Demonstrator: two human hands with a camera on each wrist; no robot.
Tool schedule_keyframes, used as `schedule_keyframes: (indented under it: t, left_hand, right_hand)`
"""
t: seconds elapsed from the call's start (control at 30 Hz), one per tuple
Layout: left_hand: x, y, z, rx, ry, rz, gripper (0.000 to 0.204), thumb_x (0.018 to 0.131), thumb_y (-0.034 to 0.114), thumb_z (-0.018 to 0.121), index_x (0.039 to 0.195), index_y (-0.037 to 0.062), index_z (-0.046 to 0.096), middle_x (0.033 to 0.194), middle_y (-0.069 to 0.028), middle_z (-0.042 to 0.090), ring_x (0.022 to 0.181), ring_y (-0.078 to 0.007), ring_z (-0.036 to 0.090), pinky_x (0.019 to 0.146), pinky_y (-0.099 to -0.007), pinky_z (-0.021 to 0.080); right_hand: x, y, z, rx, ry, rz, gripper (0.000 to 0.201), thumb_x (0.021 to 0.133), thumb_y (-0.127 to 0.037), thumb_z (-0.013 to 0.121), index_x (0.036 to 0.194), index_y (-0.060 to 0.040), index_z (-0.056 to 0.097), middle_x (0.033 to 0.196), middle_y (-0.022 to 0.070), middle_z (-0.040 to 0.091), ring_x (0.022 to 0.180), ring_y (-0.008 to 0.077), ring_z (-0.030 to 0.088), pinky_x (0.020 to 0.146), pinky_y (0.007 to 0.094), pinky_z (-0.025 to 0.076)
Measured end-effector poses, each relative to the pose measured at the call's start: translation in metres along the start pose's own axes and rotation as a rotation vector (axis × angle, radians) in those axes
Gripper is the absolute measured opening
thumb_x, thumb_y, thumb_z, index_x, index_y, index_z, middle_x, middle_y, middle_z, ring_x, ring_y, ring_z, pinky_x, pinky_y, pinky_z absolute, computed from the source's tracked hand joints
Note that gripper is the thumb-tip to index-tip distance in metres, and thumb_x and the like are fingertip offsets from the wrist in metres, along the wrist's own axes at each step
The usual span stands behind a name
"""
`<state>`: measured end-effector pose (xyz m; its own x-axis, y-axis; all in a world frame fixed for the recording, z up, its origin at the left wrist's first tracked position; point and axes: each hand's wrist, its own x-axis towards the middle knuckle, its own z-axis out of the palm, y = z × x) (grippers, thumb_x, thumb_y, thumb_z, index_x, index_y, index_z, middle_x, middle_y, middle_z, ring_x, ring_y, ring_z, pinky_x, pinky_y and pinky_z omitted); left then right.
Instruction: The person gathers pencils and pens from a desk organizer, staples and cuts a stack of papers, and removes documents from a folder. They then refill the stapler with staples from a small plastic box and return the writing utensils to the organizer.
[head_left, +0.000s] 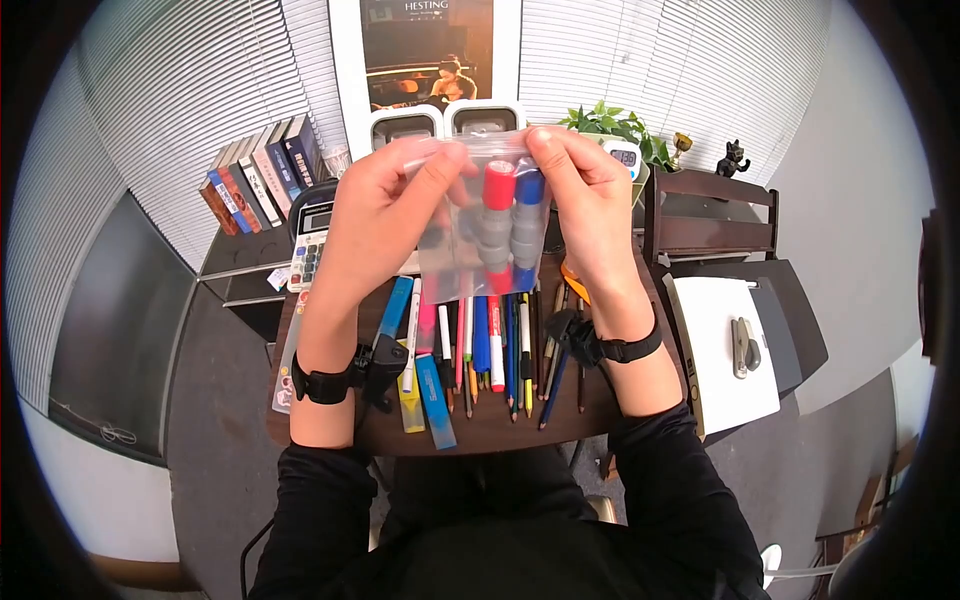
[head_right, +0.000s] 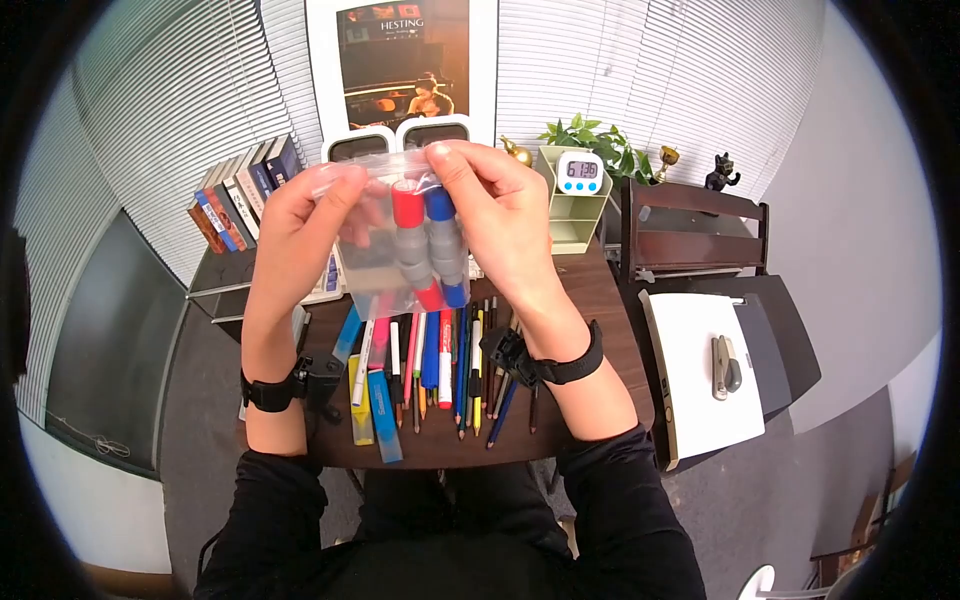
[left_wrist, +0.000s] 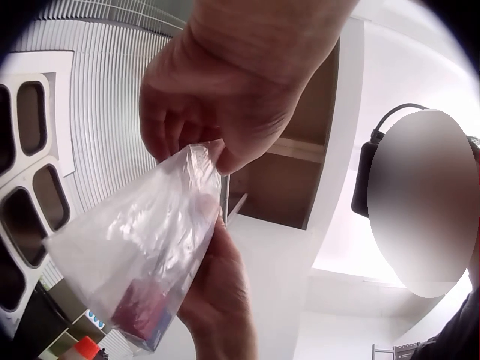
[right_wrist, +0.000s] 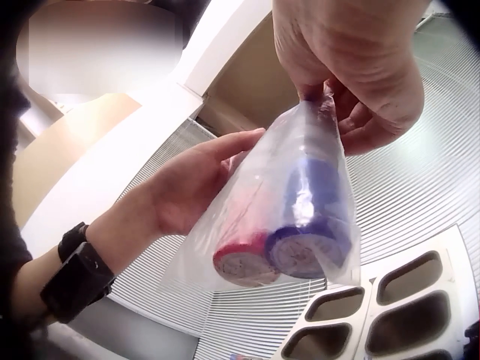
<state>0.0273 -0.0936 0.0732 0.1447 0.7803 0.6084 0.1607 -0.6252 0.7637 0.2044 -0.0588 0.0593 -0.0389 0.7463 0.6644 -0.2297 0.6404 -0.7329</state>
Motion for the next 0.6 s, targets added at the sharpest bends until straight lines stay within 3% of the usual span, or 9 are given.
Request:
schedule_keyframes:
  t: [0.07, 0.13, 0.17, 0.23, 0.27, 0.37, 0.47, 0.6]
  left_hand:
    - [0.000, -0.002, 0.000, 0.016, 0.055, -0.005, 0.023, 0.094, 0.023, 0.059, 0.091, 0.0010, 0.066, 0.068, 0.0003, 0.060, 0.057, -0.0037, 0.049, 0.051, -0.0190, 0.040]
    - [-0.001, -0.001, 0.000, 0.024, 0.076, 0.015, 0.022, 0.093, 0.021, 0.059, 0.090, 0.0009, 0.066, 0.067, 0.0009, 0.059, 0.056, -0.0035, 0.049, 0.051, -0.0188, 0.039]
    - [-0.002, -0.001, 0.001, 0.031, 0.095, 0.034, 0.021, 0.093, 0.020, 0.059, 0.089, 0.0008, 0.066, 0.065, 0.0015, 0.058, 0.056, -0.0033, 0.049, 0.050, -0.0187, 0.039]
    - [-0.003, 0.000, 0.007, 0.024, 0.157, 0.078, 0.020, 0.093, 0.019, 0.060, 0.088, 0.0010, 0.066, 0.066, 0.0018, 0.058, 0.057, -0.0027, 0.049, 0.050, -0.0185, 0.038]
    - [-0.003, 0.000, 0.010, 0.017, 0.220, 0.118, 0.019, 0.093, 0.018, 0.061, 0.088, 0.0011, 0.066, 0.066, 0.0022, 0.058, 0.057, -0.0022, 0.049, 0.050, -0.0182, 0.038]
    - [-0.005, -0.002, 0.009, 0.081, 0.193, 0.159, 0.018, 0.092, 0.018, 0.062, 0.089, 0.0011, 0.067, 0.068, 0.0021, 0.060, 0.059, -0.0013, 0.050, 0.051, -0.0177, 0.037]
    - [-0.006, 0.002, 0.012, 0.053, 0.193, 0.110, 0.017, 0.090, 0.017, 0.064, 0.092, 0.0015, 0.069, 0.071, 0.0020, 0.061, 0.060, -0.0005, 0.049, 0.050, -0.0178, 0.037]
    - [-0.003, -0.001, 0.012, 0.019, 0.173, 0.063, 0.015, 0.089, 0.015, 0.066, 0.094, 0.0019, 0.070, 0.074, 0.0014, 0.062, 0.064, -0.0004, 0.052, 0.053, -0.0171, 0.039]
  right_hand:
    - [0.000, -0.003, -0.002, -0.022, -0.022, -0.007, 0.026, 0.093, -0.023, 0.061, 0.097, 0.0013, 0.070, 0.082, 0.0007, 0.065, 0.077, 0.0041, 0.055, 0.068, 0.0211, 0.045]
    - [0.000, -0.007, -0.005, 0.008, -0.071, 0.165, 0.023, 0.092, -0.021, 0.063, 0.099, 0.0001, 0.069, 0.086, 0.0010, 0.066, 0.080, 0.0048, 0.056, 0.071, 0.0219, 0.046]
    - [0.000, -0.009, -0.003, 0.008, -0.070, 0.163, 0.023, 0.092, -0.021, 0.063, 0.099, 0.0001, 0.069, 0.086, 0.0010, 0.066, 0.080, 0.0048, 0.056, 0.071, 0.0219, 0.046]
    - [-0.002, -0.011, 0.002, 0.290, -0.134, 0.274, 0.023, 0.090, -0.021, 0.065, 0.104, -0.0016, 0.066, 0.090, 0.0004, 0.065, 0.082, 0.0054, 0.056, 0.072, 0.0226, 0.046]
    - [-0.003, -0.009, 0.005, 0.290, -0.137, 0.273, 0.023, 0.090, -0.021, 0.065, 0.104, -0.0016, 0.066, 0.090, 0.0004, 0.065, 0.082, 0.0054, 0.056, 0.072, 0.0226, 0.046]
    - [-0.006, -0.008, 0.011, 0.259, -0.246, 0.208, 0.024, 0.087, -0.018, 0.068, 0.104, -0.0020, 0.063, 0.088, 0.0012, 0.064, 0.079, 0.0065, 0.057, 0.071, 0.0226, 0.045]
    - [-0.005, -0.006, 0.006, 0.312, -0.212, 0.282, 0.020, 0.086, -0.016, 0.069, 0.099, -0.0021, 0.063, 0.082, 0.0013, 0.062, 0.075, 0.0067, 0.056, 0.069, 0.0225, 0.045]
    - [-0.004, -0.004, 0.004, 0.295, -0.166, 0.237, 0.016, 0.085, -0.014, 0.068, 0.094, -0.0025, 0.063, 0.078, 0.0000, 0.061, 0.072, 0.0063, 0.055, 0.066, 0.0222, 0.044]
